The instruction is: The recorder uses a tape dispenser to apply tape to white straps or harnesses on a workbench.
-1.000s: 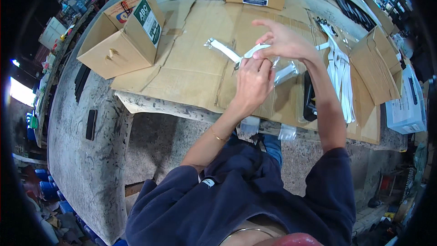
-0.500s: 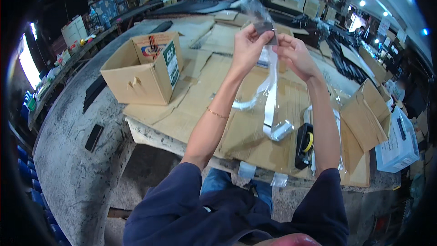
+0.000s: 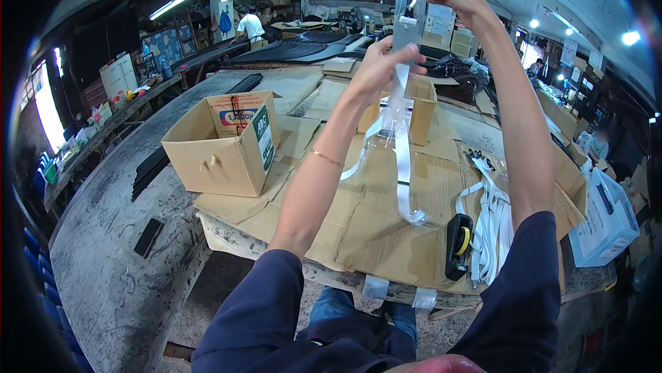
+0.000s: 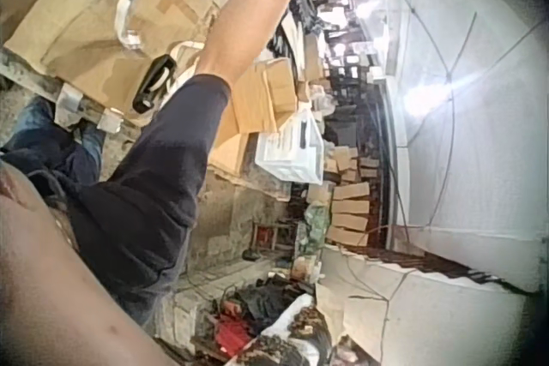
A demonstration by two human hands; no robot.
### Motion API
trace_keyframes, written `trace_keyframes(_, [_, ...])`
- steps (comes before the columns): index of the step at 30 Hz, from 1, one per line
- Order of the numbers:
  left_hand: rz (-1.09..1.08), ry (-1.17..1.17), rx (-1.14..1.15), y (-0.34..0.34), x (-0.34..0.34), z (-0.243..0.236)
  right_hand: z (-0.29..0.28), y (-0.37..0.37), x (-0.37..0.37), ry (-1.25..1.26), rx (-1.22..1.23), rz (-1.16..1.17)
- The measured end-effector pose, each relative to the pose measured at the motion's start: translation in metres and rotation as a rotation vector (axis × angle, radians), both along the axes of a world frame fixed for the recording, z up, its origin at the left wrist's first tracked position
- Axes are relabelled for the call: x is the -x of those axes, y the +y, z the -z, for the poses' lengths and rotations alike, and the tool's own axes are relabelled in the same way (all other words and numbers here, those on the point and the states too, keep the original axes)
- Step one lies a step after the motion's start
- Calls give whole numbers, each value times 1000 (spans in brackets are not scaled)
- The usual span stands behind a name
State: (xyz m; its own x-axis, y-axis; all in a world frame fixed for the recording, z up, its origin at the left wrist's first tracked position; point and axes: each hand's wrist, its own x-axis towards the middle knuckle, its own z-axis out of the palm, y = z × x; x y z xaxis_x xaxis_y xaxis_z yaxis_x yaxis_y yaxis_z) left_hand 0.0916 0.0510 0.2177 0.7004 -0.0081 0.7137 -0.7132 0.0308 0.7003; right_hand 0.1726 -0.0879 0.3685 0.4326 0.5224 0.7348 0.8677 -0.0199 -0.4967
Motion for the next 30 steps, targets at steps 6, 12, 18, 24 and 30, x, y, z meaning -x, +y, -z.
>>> trace_keyframes(6, [174,293,181,-2,14,-31,24,11,13,-22,-14,0])
trace_keyframes(12, [22,272,206,-1,6,-21,53,10,22,70,54,0])
trace_keyframes(18, [24,182,117,-15,12,-11,47,0,2,209,-79,-74])
trace_keyframes(24, [52,163,198,-12,1,2,67,4,15,276,-10,-72])
trace_keyframes(30, [78,156,222,-25,3,11,68,-9,9,62,74,42])
